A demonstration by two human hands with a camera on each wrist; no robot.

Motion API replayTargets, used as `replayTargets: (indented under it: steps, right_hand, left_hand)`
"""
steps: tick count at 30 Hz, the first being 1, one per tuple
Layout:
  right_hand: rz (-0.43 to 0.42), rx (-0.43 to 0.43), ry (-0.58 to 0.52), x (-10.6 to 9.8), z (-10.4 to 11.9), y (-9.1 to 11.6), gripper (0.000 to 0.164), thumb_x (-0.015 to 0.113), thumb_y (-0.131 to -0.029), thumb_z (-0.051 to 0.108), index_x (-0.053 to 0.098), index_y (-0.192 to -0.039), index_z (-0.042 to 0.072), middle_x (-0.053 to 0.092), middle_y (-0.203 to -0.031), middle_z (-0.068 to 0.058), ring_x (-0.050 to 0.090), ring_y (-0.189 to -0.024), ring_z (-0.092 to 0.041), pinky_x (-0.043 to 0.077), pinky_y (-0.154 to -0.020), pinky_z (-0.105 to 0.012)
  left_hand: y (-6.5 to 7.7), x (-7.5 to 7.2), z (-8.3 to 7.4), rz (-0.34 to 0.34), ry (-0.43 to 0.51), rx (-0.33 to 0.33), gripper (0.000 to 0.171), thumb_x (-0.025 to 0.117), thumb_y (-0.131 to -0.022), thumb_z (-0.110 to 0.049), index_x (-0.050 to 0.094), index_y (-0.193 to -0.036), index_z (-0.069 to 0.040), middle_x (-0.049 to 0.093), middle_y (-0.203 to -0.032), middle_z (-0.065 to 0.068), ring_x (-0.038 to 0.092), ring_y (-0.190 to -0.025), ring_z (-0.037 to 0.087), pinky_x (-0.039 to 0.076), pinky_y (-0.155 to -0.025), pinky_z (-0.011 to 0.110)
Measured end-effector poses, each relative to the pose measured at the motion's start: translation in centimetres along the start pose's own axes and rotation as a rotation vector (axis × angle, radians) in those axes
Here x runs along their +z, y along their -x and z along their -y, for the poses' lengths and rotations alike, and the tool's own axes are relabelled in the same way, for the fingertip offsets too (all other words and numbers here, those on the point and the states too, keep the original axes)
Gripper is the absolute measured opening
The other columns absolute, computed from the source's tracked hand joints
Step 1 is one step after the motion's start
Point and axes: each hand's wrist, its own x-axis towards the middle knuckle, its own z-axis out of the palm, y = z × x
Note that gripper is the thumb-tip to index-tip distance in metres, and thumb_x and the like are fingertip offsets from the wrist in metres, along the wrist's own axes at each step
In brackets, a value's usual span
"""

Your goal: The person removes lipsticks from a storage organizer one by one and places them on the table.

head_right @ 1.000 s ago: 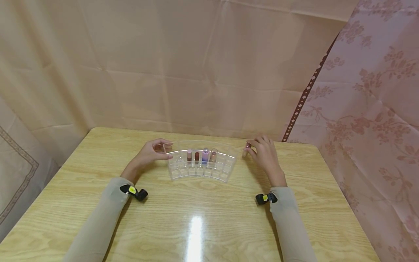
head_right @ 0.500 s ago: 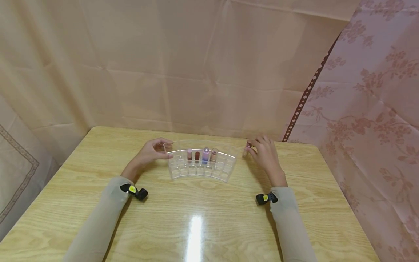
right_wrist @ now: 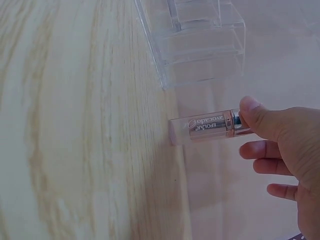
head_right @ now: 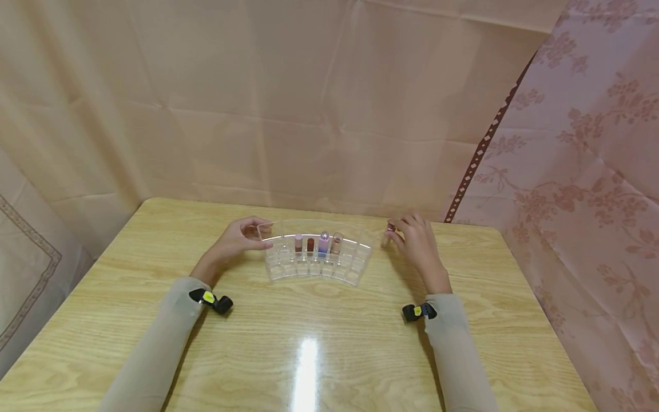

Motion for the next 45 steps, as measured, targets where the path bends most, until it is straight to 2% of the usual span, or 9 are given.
replayTargets:
  steps: [4, 19, 30, 35, 42, 45]
  right_hand:
    - [0.002, 0.005, 0.003, 0.0, 0.0, 0.0, 0.030, 0.085, -0.080, 0.014, 0.077, -0.106, -0.001, 0.074, -0.092, -0.019, 0.058, -0.089, -0.037, 0.045, -0.081, -0.052]
    - [0.018, 0.011, -0.009, -0.1, 0.1, -0.1, 0.033, 0.085, -0.079, 0.013, 0.076, -0.108, -0.001, 0.074, -0.096, -0.020, 0.058, -0.090, -0.037, 0.045, -0.083, -0.053]
    - [0.003, 0.008, -0.003, -0.1, 0.1, 0.0, 0.033, 0.085, -0.080, 0.014, 0.076, -0.108, -0.002, 0.073, -0.092, -0.019, 0.058, -0.090, -0.038, 0.045, -0.083, -0.054]
    - [0.011, 0.013, -0.002, -0.2, 0.1, 0.0, 0.034, 0.085, -0.080, 0.014, 0.076, -0.109, -0.002, 0.072, -0.090, -0.019, 0.058, -0.090, -0.038, 0.045, -0.082, -0.054]
    - [0.014, 0.014, -0.006, -0.2, 0.1, 0.0, 0.036, 0.085, -0.080, 0.015, 0.075, -0.111, -0.002, 0.072, -0.091, -0.019, 0.059, -0.092, -0.038, 0.046, -0.084, -0.055]
    - [0.019, 0.016, -0.008, -0.2, 0.1, 0.0, 0.037, 0.085, -0.079, 0.014, 0.075, -0.112, -0.002, 0.072, -0.090, -0.019, 0.058, -0.092, -0.038, 0.045, -0.084, -0.054]
  left_hand:
    - [-0.8, -0.1, 1.8, -0.009, 0.002, 0.007, 0.058, 0.087, -0.082, -0.018, 0.064, -0.134, -0.005, 0.066, -0.128, 0.019, 0.059, -0.101, 0.024, 0.049, -0.084, 0.029]
    - [-0.9, -0.1, 2.1, -0.019, -0.008, 0.010, 0.058, 0.089, -0.080, -0.022, 0.066, -0.131, -0.008, 0.068, -0.123, 0.013, 0.060, -0.099, 0.021, 0.050, -0.084, 0.030]
    - [-1.0, -0.1, 2.0, -0.005, 0.014, 0.010, 0.058, 0.086, -0.082, -0.015, 0.063, -0.135, -0.004, 0.065, -0.132, 0.022, 0.059, -0.103, 0.024, 0.048, -0.085, 0.028]
    - [-0.9, -0.1, 1.5, 0.001, 0.007, 0.007, 0.059, 0.085, -0.083, -0.011, 0.061, -0.135, 0.001, 0.063, -0.132, 0.026, 0.058, -0.101, 0.024, 0.048, -0.083, 0.026]
    - [0.4, 0.0, -1.0, 0.007, 0.001, 0.013, 0.058, 0.084, -0.084, -0.011, 0.060, -0.134, 0.005, 0.063, -0.129, 0.029, 0.058, -0.097, 0.022, 0.047, -0.082, 0.026]
    - [0.3, 0.0, -0.6, 0.007, 0.006, 0.010, 0.058, 0.084, -0.084, -0.010, 0.060, -0.135, 0.004, 0.063, -0.130, 0.029, 0.058, -0.097, 0.021, 0.047, -0.083, 0.027]
